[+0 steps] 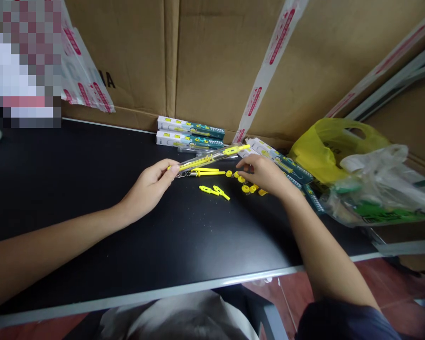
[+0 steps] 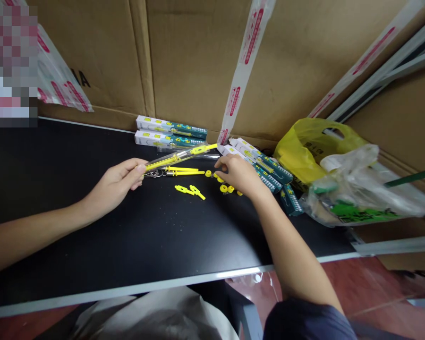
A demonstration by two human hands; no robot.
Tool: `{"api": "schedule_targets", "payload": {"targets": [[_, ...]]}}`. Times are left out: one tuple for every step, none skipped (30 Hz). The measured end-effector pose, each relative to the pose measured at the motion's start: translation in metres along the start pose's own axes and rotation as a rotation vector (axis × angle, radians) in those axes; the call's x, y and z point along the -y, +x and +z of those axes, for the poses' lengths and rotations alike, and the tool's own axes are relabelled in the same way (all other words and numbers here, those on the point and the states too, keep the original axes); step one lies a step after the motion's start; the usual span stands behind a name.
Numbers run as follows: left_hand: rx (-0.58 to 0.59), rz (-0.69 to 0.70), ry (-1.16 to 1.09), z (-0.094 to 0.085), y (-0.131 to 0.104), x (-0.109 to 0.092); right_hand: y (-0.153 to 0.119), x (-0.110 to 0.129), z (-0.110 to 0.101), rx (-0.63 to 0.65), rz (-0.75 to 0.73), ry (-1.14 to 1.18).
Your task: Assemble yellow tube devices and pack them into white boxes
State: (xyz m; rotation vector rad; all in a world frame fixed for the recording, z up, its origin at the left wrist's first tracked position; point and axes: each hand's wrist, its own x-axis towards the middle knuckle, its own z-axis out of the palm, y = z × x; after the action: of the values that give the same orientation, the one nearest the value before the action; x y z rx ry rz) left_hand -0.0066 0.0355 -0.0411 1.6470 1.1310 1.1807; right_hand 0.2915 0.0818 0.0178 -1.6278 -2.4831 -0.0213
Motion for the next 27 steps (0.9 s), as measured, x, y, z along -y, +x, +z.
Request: {"api": "schedule_targets", "payload": {"targets": [[-0.002,0.018,0.017,-0.001,0.000,0.001,0.000,0.001,0.003,0.013,-0.018,-0.016],[-0.002,0.032,0.029,-0.001,0.000,0.001,0.000,0.002,0.006,0.018,-0.037,-0.035],[0.001,0.041,0.036,-0.002,-0.001,0.001,0.000,0.003,0.010,0.022,-0.053,-0.055],[0.004,0.046,0.039,-0.002,-0.001,0.001,0.001,0.004,0.013,0.025,-0.063,-0.074],[0.006,0.048,0.039,-0.002,-0.001,0.001,0.001,0.004,0.015,0.027,-0.068,-0.090],[0.006,0.048,0.040,-0.003,-0.001,0.001,0.002,0.004,0.017,0.028,-0.071,-0.100],[0.008,0.049,0.042,-0.003,-0.001,0.001,0.002,0.003,0.019,0.029,-0.075,-0.103],[0.010,0.050,0.044,-0.003,0.000,0.001,0.003,0.003,0.020,0.028,-0.079,-0.102],[0.014,0.053,0.046,-0.004,0.001,0.001,0.003,0.002,0.021,0.026,-0.081,-0.101],[0.017,0.057,0.046,-0.004,0.001,0.002,0.003,0.001,0.021,0.022,-0.081,-0.098],[0.021,0.060,0.046,-0.005,0.002,0.003,0.003,0.000,0.022,0.019,-0.080,-0.096],[0.024,0.064,0.045,-0.006,0.003,0.003,0.003,0.000,0.022,0.016,-0.082,-0.092],[0.025,0.064,0.044,-0.006,0.004,0.004,0.003,-0.001,0.023,0.013,-0.085,-0.088],[0.025,0.063,0.043,-0.007,0.005,0.005,0.003,-0.001,0.023,0.009,-0.090,-0.081],[0.026,0.062,0.043,-0.007,0.005,0.005,0.003,-0.001,0.022,0.003,-0.093,-0.069],[0.026,0.061,0.043,-0.008,0.006,0.006,0.003,-0.001,0.022,-0.006,-0.092,-0.049],[0.026,0.060,0.043,-0.008,0.007,0.007,0.004,-0.001,0.020,-0.018,-0.084,-0.013],[0.025,0.059,0.042,-0.009,0.008,0.007,0.004,-0.001,0.018,-0.032,-0.068,0.051],[0.024,0.057,0.040,-0.009,0.008,0.008,0.004,0.000,0.015,-0.050,-0.046,0.151],[0.018,0.057,0.035,-0.010,0.009,0.008,0.004,0.001,0.011,-0.072,-0.023,0.293],[0.011,0.055,0.029,-0.011,0.010,0.009,0.004,0.003,0.008,-0.094,-0.001,0.469],[0.002,0.053,0.024,-0.011,0.011,0.010,0.003,0.006,0.004,-0.114,0.014,0.667],[-0.008,0.050,0.020,-0.012,0.012,0.010,0.003,0.009,0.001,-0.130,0.025,0.865],[-0.016,0.048,0.016,-0.013,0.013,0.011,0.002,0.012,-0.002,-0.136,0.035,1.037],[-0.024,0.045,0.013,-0.013,0.014,0.011,0.001,0.015,-0.004,-0.134,0.044,1.173],[-0.031,0.043,0.009,-0.014,0.015,0.012,0.000,0.018,-0.006,-0.128,0.055,1.275],[-0.036,0.042,0.004,-0.014,0.016,0.012,0.000,0.020,-0.007,-0.122,0.066,1.343]]}}
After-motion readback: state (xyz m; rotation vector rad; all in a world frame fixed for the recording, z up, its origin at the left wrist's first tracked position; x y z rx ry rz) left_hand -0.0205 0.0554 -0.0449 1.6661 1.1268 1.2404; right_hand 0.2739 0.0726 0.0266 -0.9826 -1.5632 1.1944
